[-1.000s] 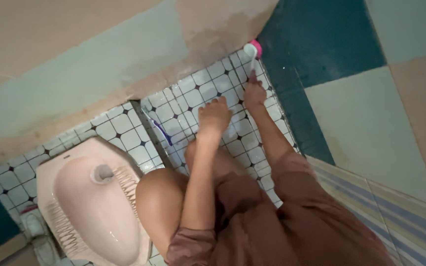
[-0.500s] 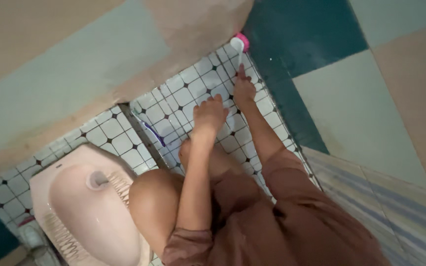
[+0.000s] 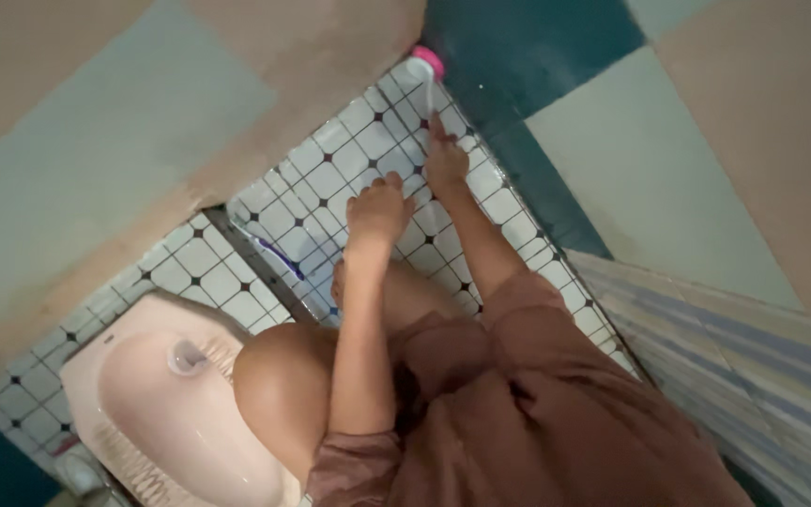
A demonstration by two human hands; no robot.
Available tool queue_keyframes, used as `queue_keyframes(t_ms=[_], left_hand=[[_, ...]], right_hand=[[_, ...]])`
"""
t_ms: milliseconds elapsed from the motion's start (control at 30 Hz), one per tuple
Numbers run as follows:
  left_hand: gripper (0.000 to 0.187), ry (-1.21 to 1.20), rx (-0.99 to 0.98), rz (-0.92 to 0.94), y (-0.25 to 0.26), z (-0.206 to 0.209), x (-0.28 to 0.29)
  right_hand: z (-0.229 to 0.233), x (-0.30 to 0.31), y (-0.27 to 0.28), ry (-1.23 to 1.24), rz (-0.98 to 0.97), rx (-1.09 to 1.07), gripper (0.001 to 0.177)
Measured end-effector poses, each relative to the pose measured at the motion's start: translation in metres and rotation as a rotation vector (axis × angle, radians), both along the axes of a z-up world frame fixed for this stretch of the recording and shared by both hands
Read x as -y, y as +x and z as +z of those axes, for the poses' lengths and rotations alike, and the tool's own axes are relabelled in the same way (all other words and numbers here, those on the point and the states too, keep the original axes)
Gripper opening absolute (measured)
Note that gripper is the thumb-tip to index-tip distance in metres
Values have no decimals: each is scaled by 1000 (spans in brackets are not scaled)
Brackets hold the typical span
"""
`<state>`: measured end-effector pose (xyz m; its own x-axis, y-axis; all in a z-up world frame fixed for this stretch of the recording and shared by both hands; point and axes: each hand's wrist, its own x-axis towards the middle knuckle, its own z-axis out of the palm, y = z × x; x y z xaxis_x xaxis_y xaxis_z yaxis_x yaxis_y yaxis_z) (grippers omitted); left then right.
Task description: The person scrubs the tiled bathroom floor using a small brush, occasionally dipping the brush into a bucket of water and pouring water onto the floor with a ladle.
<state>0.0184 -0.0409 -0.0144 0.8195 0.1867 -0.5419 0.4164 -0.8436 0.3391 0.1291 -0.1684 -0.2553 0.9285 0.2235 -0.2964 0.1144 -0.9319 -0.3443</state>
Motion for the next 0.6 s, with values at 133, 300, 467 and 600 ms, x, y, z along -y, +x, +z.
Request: queue_keyframes(t_ms=[133, 300, 467, 600], left_hand=[[44, -98, 5, -33, 5, -1, 14], [45, -141, -15, -55, 7, -12, 7], [46, -159, 40, -42, 8, -16, 5], [45, -126, 15, -76, 14, -16, 17]], right_hand=[[10, 52, -20, 94, -90, -186, 58], [40, 236, -207, -21, -158, -128, 53], [66, 228, -227, 9, -461, -361, 58], [42, 96, -103, 566, -577, -371, 75]])
